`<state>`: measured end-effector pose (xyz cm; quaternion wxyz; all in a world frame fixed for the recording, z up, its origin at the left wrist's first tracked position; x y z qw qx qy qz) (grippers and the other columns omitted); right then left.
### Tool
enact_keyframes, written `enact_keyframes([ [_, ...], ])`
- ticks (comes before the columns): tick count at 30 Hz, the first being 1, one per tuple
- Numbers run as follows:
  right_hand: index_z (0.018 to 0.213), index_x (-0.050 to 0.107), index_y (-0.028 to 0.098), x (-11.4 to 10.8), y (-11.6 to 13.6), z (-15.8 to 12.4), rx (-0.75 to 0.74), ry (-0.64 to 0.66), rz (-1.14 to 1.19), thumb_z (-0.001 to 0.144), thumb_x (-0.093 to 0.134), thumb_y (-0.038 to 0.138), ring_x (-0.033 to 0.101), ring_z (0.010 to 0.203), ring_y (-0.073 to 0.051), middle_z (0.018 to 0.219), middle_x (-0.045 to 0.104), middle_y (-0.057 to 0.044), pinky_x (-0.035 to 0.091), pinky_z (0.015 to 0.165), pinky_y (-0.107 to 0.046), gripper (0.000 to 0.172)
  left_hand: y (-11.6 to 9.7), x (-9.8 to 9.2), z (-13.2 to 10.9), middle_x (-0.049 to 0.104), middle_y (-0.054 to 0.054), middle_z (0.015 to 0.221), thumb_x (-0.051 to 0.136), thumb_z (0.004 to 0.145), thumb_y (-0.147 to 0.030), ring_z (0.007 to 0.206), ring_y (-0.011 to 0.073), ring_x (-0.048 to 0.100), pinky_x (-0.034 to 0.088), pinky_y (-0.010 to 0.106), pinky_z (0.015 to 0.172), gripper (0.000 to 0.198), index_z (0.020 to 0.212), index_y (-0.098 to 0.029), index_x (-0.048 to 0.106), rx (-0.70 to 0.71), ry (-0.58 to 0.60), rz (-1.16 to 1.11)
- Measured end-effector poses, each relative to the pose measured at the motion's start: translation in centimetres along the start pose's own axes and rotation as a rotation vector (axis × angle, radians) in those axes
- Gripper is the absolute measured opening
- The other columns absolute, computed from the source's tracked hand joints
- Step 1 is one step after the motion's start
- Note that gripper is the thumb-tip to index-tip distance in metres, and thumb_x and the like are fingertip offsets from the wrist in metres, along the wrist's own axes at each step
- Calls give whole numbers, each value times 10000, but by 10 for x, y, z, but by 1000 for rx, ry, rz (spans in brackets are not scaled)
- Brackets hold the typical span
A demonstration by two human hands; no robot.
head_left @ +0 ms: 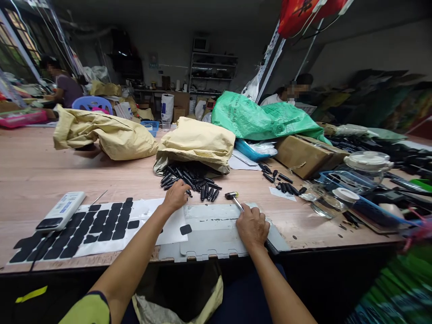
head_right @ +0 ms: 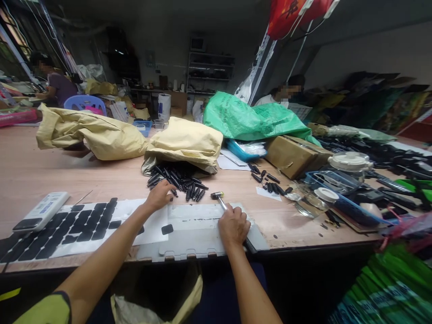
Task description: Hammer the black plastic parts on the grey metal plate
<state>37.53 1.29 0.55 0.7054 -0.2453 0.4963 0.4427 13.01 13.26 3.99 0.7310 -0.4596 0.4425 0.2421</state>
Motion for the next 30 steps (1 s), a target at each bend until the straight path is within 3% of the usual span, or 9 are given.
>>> enact_keyframes([
  [3, 1184, 651, 213, 1, 0, 1, -1, 3, 5, 922, 452, 211, 521, 892, -249, 960, 602, -104, 322, 676, -345, 329, 9, 10, 22, 572, 82, 1039, 569, 785, -63, 1032, 249, 514, 424, 335, 833, 298, 973, -230, 729, 81, 22, 192],
  [8, 1189, 645, 205, 3, 0, 1, -5, -10, 7, 925, 449, 207, 521, 897, -243, 968, 597, -112, 324, 693, -342, 329, 12, 14, 26, 582, 95, 1043, 631, 750, -106, 1051, 276, 472, 373, 375, 861, 207, 886, -228, 728, 114, 57, 227],
  [14, 1171, 651, 208, 4, -1, 1, -3, -16, 10, 921, 452, 211, 509, 891, -244, 963, 594, -115, 317, 686, -349, 320, -5, 17, 7, 654, 55, 978, 644, 815, -234, 1010, 254, 480, 352, 371, 884, 114, 922, -235, 682, 101, 104, 129],
  [19, 1175, 652, 214, 5, -2, 0, -1, -20, 10, 926, 451, 213, 513, 890, -242, 971, 595, -111, 321, 690, -344, 320, -34, 39, -19, 651, 33, 972, 647, 833, -295, 970, 230, 514, 372, 342, 847, 131, 946, -238, 679, 160, 144, -35],
  [23, 1181, 650, 221, 6, -3, 1, 3, -14, 13, 934, 440, 224, 519, 894, -248, 975, 596, -107, 333, 691, -349, 324, -29, 52, -30, 632, 49, 955, 668, 803, -343, 949, 238, 521, 398, 330, 796, 214, 971, -215, 699, 82, 112, -93],
  [30, 1193, 654, 196, 2, -4, 3, -5, 51, 81, 944, 436, 214, 527, 901, -234, 962, 600, -109, 359, 717, -337, 331, -19, 51, -33, 633, 38, 899, 688, 790, -350, 905, 224, 519, 393, 332, 774, 195, 918, -204, 705, 27, 52, -179],
])
Point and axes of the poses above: each hand's wrist, its own z-axis towards the middle knuckle, its own x-axis out of the palm, y = z × x, the point moved 8 cm from there along z, towards the middle knuckle
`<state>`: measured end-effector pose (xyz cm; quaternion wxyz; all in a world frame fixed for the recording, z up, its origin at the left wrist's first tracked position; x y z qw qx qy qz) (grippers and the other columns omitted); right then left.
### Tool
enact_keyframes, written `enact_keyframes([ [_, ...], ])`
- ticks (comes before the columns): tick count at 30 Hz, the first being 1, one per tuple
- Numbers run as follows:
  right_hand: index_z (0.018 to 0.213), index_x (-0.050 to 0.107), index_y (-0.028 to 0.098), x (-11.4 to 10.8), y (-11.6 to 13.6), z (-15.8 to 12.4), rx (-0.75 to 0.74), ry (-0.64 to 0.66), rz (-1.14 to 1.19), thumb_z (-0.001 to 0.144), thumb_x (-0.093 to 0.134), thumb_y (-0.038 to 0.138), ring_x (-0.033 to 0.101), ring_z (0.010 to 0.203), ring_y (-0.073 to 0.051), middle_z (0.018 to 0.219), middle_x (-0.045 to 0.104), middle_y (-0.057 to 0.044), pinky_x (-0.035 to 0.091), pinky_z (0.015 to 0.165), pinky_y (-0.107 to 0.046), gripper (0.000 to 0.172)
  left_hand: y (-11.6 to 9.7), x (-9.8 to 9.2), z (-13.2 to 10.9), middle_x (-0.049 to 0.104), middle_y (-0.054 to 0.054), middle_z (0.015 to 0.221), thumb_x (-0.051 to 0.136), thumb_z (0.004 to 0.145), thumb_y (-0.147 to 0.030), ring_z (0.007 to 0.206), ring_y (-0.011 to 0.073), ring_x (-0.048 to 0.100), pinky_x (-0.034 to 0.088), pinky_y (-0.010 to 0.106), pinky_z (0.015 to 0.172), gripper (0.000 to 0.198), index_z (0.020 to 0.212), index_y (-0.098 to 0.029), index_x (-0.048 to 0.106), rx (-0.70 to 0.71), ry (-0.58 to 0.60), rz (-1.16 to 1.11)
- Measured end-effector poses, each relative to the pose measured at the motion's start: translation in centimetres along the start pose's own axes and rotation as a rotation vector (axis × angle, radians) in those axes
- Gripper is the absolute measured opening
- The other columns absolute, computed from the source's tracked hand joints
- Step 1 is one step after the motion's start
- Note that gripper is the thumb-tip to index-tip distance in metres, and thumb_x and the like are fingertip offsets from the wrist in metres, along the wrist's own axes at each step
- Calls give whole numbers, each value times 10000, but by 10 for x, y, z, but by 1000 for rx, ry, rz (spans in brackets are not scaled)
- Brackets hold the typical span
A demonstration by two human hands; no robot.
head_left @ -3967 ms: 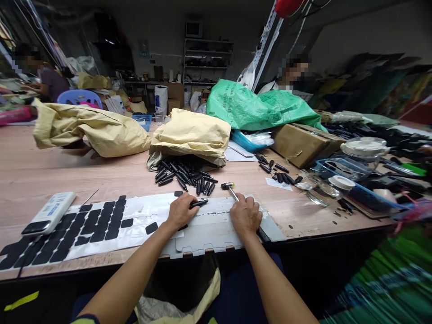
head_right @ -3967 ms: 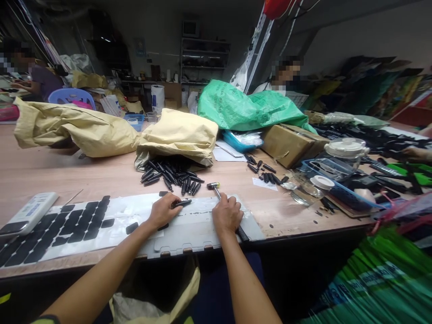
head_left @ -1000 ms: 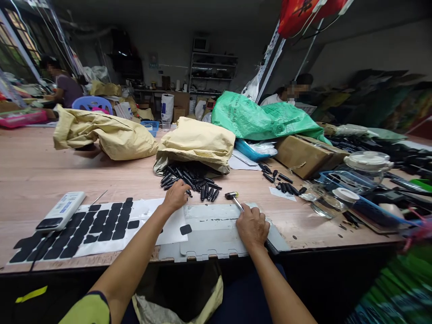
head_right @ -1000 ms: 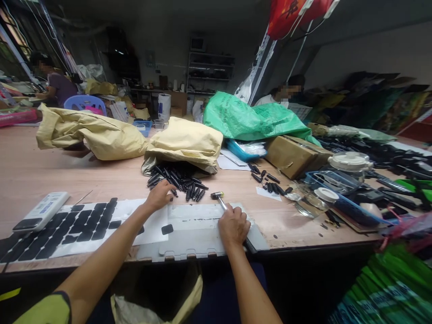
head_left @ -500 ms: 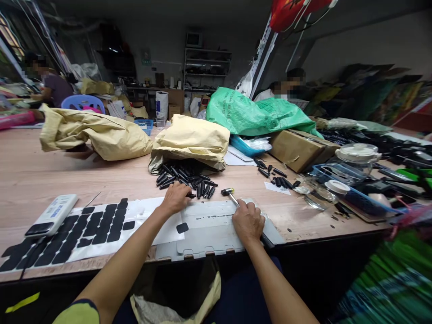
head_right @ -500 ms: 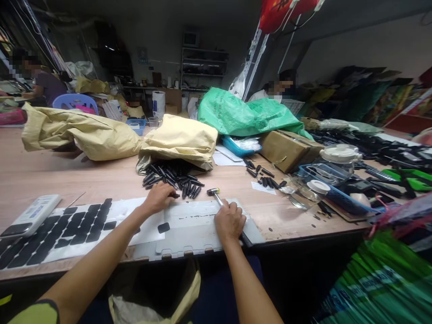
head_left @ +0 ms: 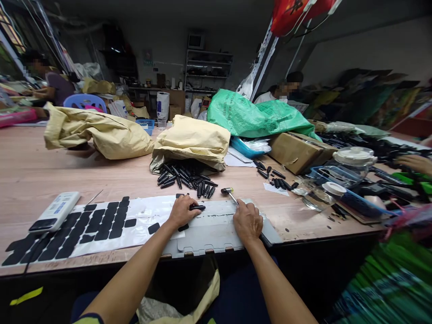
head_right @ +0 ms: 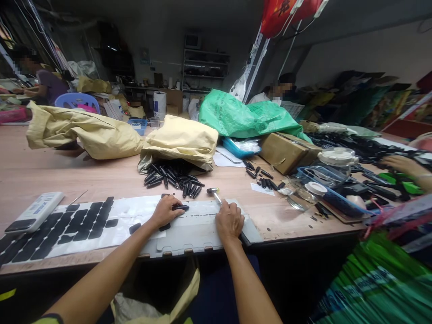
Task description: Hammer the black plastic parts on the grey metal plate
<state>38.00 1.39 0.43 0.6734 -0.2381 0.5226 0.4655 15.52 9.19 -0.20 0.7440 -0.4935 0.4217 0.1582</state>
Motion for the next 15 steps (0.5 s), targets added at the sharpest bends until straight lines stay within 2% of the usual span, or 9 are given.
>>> enact_keyframes([
  [3, 1219, 641, 185, -11, 2, -8, -30, -47, 129, 941, 427, 211, 540, 879, -218, 963, 604, -101, 389, 712, -317, 351, 1, 1, 0, 640, 28, 911, 696, 791, -345, 908, 218, 522, 391, 329, 775, 195, 931, -209, 682, 4, -4, -6],
  [6, 1231, 627, 190, -21, 10, -25, -107, -92, 375, 944, 405, 251, 575, 861, -192, 1002, 624, -85, 439, 727, -296, 368, 0, 2, 0, 635, 21, 916, 687, 802, -347, 910, 216, 524, 393, 332, 773, 182, 920, -210, 665, 18, -16, 4],
  [10, 1200, 642, 180, -21, 29, -49, -226, -32, 642, 935, 398, 289, 620, 934, -200, 1044, 662, -94, 498, 829, -324, 375, -1, 1, -1, 621, 29, 916, 665, 813, -296, 910, 216, 524, 402, 332, 772, 131, 903, -201, 675, 36, -57, 10],
  [15, 1208, 638, 190, -22, 44, -62, -254, 21, 715, 937, 398, 283, 627, 1004, -208, 1093, 671, -100, 511, 879, -356, 373, 1, 0, -1, 619, 33, 902, 668, 802, -263, 907, 212, 529, 411, 332, 788, 125, 905, -200, 702, 35, -56, -17],
])
Point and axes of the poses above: each hand's wrist, its own z-axis towards the middle knuckle, its own x-axis out of the palm, y = z × x, the point moved 8 cm from there along z, towards the middle knuckle
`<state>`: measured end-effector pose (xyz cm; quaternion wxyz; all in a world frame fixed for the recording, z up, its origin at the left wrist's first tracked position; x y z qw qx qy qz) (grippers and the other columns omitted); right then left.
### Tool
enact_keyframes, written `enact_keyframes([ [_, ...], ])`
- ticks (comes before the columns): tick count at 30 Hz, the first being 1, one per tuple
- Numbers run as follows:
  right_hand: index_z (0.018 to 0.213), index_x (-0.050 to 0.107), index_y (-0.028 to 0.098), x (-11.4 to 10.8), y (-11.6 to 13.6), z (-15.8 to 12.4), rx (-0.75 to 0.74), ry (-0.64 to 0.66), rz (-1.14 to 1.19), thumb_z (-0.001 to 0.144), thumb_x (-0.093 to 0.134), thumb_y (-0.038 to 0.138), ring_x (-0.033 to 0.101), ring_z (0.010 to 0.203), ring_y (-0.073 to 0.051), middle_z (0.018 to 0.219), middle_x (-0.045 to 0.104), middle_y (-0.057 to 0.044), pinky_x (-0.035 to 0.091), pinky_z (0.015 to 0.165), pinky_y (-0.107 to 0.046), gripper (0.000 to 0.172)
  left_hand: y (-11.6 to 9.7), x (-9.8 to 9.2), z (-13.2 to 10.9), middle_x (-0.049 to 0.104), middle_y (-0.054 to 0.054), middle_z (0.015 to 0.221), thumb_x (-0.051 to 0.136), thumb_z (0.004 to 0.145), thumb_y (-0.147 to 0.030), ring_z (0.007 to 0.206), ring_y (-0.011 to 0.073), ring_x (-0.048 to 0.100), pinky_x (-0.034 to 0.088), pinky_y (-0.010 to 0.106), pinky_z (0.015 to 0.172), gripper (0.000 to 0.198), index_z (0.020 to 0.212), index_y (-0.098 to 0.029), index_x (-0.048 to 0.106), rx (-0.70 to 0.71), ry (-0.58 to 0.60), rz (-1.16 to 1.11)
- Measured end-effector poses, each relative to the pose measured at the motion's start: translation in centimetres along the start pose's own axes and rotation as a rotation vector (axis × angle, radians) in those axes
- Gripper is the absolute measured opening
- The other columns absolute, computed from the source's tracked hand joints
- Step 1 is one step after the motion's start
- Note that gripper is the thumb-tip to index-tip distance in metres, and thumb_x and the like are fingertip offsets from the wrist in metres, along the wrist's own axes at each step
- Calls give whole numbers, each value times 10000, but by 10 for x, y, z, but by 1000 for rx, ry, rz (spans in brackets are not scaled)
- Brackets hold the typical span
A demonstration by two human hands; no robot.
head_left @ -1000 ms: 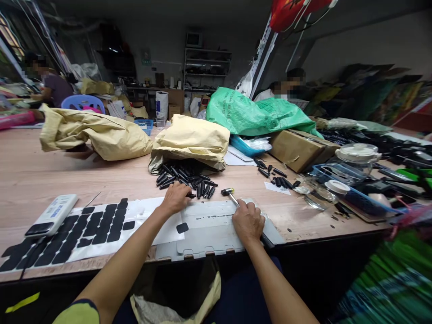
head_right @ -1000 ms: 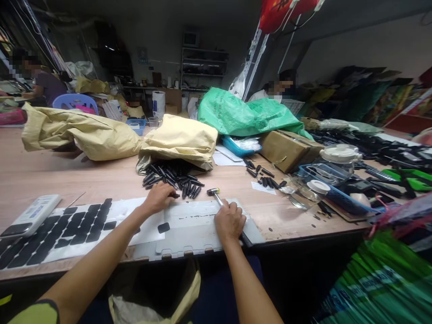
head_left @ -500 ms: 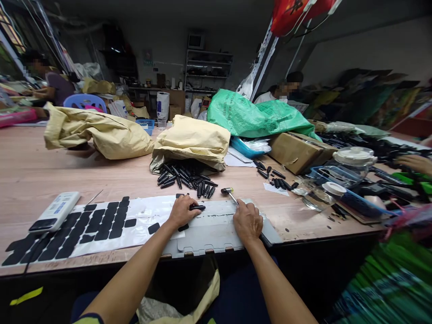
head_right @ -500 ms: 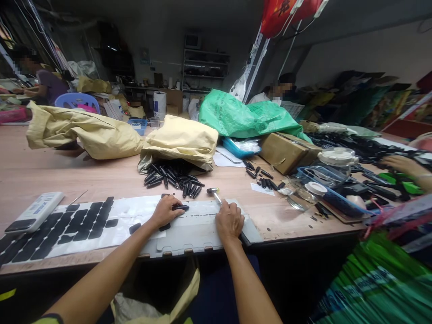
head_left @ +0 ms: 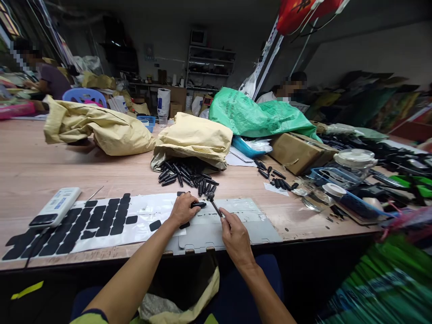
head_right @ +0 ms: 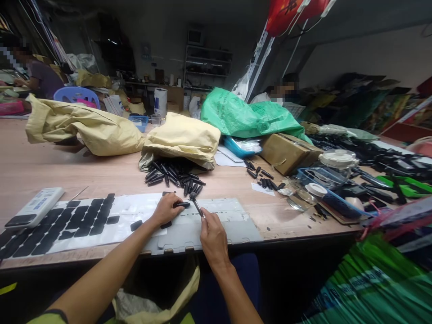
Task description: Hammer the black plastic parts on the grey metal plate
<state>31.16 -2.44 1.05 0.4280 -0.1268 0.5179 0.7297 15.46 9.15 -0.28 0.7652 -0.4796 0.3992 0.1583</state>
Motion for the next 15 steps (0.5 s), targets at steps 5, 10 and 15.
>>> enact_keyframes([
  [5, 1232, 625, 182, 3, 9, -3, -15, 1, 19, 951, 391, 287, 628, 988, -203, 1071, 665, -103, 506, 875, -347, 380, 1, 0, 1, 620, 28, 887, 675, 799, -267, 894, 204, 532, 407, 331, 792, 118, 893, -210, 717, -18, -4, -13],
  [10, 1205, 642, 175, 9, 9, -4, 11, 32, -45, 943, 382, 256, 630, 964, -210, 1040, 667, -98, 504, 855, -347, 378, 1, 0, 1, 621, 30, 879, 679, 795, -273, 890, 204, 535, 409, 324, 776, 126, 892, -206, 726, -34, 14, -20],
  [15, 1220, 628, 185, 7, 20, -4, -20, 7, -2, 948, 402, 262, 635, 970, -190, 1067, 669, -89, 506, 845, -312, 363, 2, 0, 1, 614, 28, 874, 682, 792, -256, 891, 201, 534, 407, 320, 778, 129, 906, -214, 727, -32, 12, -12],
])
Point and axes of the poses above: each hand's wrist, its own z-axis towards the middle knuckle, its own x-axis out of the palm, y = z × x, the point moved 8 cm from there along z, towards the middle knuckle
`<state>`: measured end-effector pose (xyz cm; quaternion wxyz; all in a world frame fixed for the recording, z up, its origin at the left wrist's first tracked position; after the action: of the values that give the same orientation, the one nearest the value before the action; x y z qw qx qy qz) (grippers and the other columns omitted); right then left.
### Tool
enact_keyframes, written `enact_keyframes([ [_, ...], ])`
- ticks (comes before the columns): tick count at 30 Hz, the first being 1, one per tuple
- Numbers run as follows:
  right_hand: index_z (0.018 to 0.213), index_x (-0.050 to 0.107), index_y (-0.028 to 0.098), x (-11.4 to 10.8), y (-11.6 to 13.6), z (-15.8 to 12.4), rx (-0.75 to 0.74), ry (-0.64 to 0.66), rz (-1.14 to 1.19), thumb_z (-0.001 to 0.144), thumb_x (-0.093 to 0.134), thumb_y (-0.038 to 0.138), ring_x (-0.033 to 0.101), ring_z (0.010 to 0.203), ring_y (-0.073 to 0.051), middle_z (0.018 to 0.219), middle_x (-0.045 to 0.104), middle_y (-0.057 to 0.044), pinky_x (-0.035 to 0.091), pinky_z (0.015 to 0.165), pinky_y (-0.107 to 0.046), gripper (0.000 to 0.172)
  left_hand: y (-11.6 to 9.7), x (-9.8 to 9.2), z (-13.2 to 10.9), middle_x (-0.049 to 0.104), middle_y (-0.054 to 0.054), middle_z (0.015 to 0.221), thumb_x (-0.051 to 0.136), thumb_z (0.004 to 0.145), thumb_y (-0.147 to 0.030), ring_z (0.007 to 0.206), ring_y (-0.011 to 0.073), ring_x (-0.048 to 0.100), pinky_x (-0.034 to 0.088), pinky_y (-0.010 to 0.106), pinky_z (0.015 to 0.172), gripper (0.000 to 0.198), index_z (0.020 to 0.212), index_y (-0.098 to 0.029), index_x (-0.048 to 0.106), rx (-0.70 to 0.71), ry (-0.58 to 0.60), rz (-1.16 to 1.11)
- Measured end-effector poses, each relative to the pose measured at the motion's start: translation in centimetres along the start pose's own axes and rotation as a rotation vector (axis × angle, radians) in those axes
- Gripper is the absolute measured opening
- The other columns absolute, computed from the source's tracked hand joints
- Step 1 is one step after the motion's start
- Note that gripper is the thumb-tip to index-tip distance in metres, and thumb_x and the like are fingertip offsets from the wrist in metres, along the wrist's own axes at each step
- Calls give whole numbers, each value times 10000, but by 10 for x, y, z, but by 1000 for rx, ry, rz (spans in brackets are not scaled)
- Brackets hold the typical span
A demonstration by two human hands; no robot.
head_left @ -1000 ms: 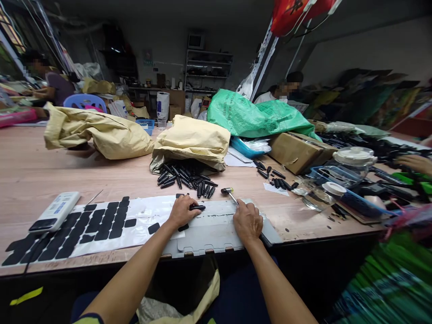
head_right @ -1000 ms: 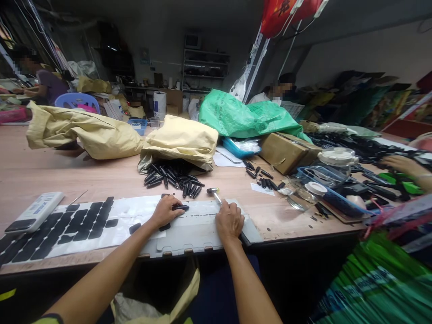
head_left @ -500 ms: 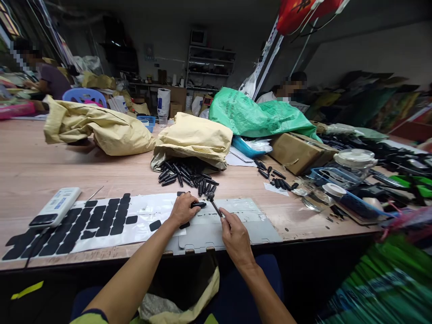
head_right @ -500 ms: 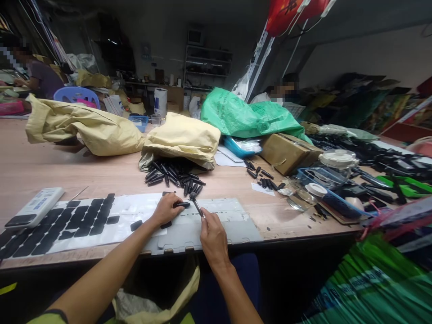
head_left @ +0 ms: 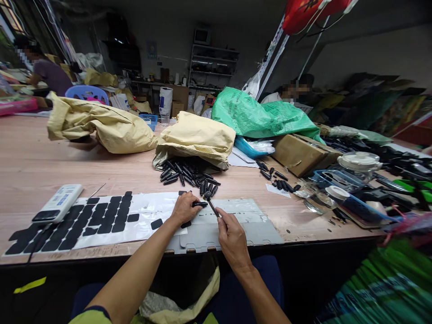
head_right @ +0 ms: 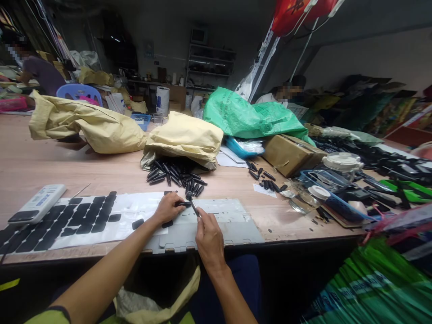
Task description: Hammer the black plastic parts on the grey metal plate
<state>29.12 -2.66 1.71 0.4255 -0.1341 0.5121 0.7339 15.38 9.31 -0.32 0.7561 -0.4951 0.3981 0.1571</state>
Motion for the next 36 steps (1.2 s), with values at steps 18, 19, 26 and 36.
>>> enact_keyframes([
  [18, 1235, 645, 248, -35, -69, 56, 426, 65, -624, 938, 452, 238, 575, 868, -199, 1056, 610, -85, 385, 733, -320, 355, 2, 1, 0, 638, 34, 886, 657, 775, -294, 895, 216, 556, 431, 329, 774, 166, 898, -206, 725, -19, 11, -1],
  [19, 1234, 647, 252, -33, -72, 58, 423, 82, -661, 935, 457, 230, 569, 896, -209, 1048, 608, -89, 379, 743, -326, 355, 2, 1, 0, 639, 34, 885, 657, 773, -295, 894, 216, 556, 432, 328, 774, 165, 895, -206, 725, -19, 11, -3],
  [26, 1212, 653, 251, -20, -78, 54, 334, -39, -765, 952, 414, 234, 519, 920, -243, 992, 598, -104, 347, 724, -348, 354, 1, 1, 1, 640, 36, 893, 648, 772, -287, 888, 214, 551, 433, 336, 785, 161, 893, -204, 716, -9, 2, 9],
  [36, 1208, 638, 243, -20, -77, 54, 294, -40, -763, 927, 441, 223, 511, 921, -244, 999, 586, -110, 352, 727, -350, 343, -50, -10, -77, 646, 56, 915, 606, 857, -328, 855, 193, 579, 449, 311, 761, 172, 967, -213, 670, 222, 94, -207],
])
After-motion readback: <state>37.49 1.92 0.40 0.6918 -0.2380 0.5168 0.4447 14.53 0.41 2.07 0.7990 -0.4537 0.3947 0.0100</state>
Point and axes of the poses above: each hand's wrist, its own z-axis towards the middle knuckle, its own x-axis out of the palm, y = z × x, the point moved 8 cm from there along z, towards the middle knuckle
